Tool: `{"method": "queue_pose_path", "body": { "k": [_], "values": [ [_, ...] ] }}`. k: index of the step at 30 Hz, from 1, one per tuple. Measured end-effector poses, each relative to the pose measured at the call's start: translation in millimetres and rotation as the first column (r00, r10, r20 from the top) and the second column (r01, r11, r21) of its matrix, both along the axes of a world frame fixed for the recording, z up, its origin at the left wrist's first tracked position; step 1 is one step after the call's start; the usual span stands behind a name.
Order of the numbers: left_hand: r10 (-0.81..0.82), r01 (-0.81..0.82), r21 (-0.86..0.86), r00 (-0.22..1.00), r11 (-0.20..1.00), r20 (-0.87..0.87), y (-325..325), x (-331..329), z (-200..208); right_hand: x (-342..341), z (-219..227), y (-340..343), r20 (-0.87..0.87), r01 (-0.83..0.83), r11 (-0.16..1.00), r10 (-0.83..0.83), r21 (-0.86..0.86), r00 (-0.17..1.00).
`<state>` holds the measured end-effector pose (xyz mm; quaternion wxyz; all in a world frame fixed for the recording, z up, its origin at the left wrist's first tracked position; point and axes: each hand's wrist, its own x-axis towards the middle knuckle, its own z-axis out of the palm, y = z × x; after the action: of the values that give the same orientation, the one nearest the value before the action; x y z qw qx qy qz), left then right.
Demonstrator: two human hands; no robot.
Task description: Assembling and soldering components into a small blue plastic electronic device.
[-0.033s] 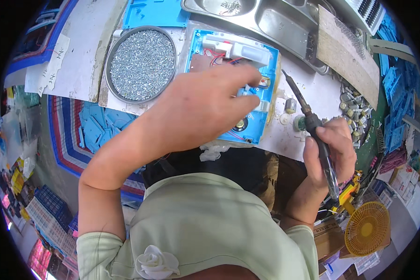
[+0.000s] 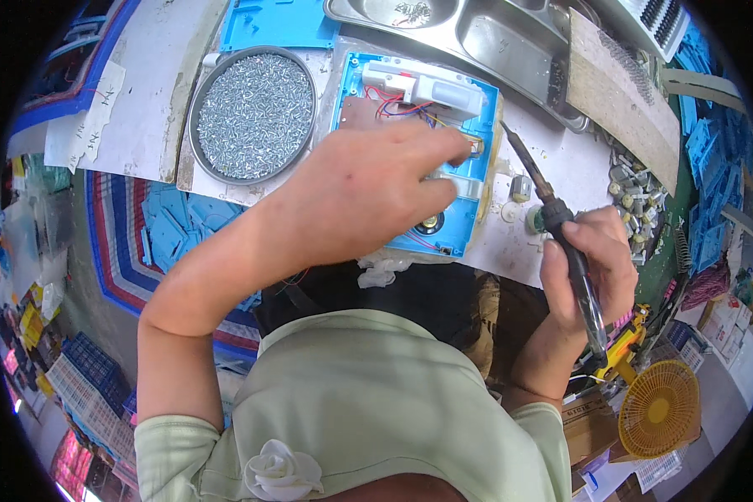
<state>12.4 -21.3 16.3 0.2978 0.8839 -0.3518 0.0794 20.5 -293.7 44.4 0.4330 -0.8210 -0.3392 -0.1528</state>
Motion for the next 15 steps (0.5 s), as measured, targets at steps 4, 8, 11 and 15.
{"method": "queue_pose_path", "body": {
  "k": [4,8,11,15],
  "values": [
    [-0.005,-0.067,-0.275,0.968,0.959,-0.25,1.1,3.2,-13.1,-1.9,-7.2,-2.4,-0.001,0.003,0.995,-0.002,0.097,1.0],
    [0.065,-0.306,-0.367,0.837,0.879,-0.543,-2.0,6.0,-3.8,-13.6,-24.4,42.9,-0.363,0.17,0.924,-0.037,0.342,0.931],
    [0.102,-0.345,-0.329,0.811,0.879,-0.576,-3.7,6.4,1.0,-0.7,-33.0,65.5,-0.342,0.123,0.949,-0.018,0.29,0.94],
    [0.096,-0.362,-0.335,0.79,0.87,-0.605,-5.3,5.3,1.9,3.6,-44.5,74.5,-0.328,0.142,0.953,-0.047,0.27,0.943]
  ]
}}
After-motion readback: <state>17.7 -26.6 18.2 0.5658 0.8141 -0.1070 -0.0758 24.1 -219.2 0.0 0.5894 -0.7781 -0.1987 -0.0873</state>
